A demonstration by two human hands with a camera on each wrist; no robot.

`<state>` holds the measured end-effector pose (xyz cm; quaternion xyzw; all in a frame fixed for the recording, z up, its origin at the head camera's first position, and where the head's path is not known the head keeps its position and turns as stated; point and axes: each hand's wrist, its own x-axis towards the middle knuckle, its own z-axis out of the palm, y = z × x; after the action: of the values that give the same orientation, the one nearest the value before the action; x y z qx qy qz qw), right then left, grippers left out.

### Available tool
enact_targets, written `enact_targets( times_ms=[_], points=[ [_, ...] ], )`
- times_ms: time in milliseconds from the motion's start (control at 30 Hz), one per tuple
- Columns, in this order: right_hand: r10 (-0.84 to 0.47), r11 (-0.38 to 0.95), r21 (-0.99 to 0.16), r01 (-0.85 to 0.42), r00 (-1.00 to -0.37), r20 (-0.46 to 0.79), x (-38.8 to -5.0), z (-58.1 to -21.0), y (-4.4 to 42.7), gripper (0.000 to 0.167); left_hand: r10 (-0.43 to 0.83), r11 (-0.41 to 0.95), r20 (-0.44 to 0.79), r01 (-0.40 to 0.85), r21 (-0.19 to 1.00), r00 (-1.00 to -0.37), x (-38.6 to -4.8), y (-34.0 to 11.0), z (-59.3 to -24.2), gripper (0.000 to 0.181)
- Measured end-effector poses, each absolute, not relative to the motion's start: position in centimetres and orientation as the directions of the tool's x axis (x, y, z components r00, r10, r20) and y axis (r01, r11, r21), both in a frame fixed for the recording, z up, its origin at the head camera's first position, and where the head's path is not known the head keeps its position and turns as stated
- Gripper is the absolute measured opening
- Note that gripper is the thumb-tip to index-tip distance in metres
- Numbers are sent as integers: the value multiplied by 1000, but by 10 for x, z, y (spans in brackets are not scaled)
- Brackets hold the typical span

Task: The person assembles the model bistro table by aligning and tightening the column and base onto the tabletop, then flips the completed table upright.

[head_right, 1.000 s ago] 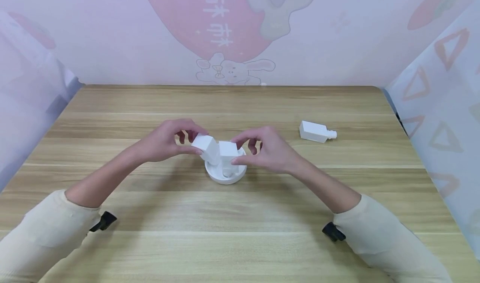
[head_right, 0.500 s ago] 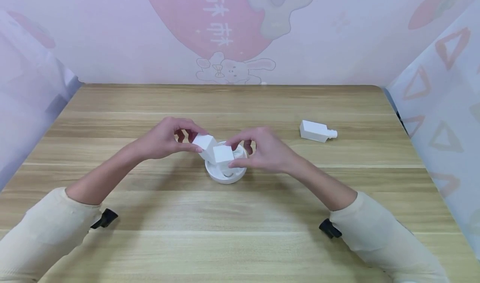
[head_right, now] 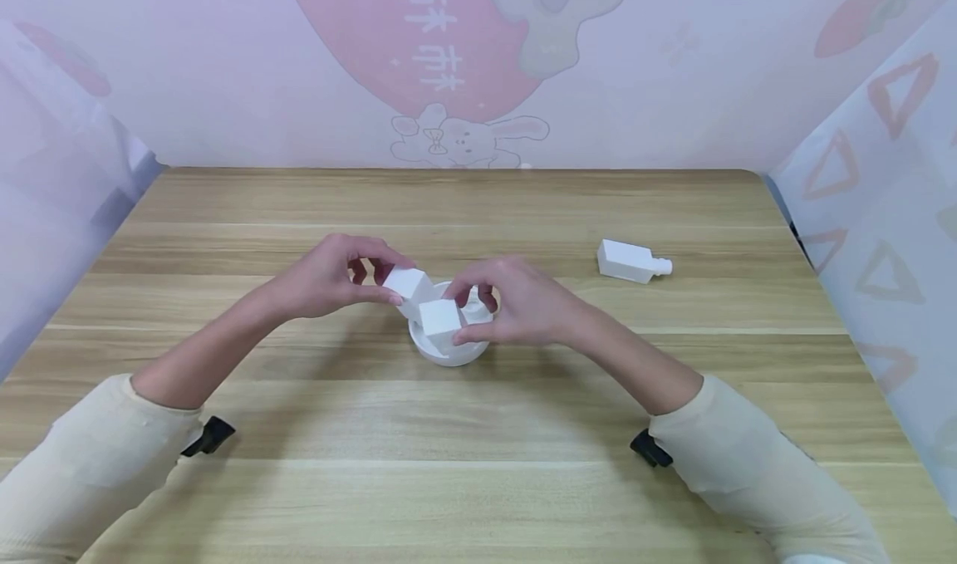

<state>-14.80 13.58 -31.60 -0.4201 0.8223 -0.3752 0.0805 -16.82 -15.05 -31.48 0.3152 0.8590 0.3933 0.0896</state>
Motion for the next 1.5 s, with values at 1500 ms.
enact_targets(
  times_ms=[1500],
  points=[
    [-744, 400, -570, -717, -618, 255, -156, -316, 133, 44, 597, 532, 37, 431, 729, -801, -170, -149, -314, 36]
  ],
)
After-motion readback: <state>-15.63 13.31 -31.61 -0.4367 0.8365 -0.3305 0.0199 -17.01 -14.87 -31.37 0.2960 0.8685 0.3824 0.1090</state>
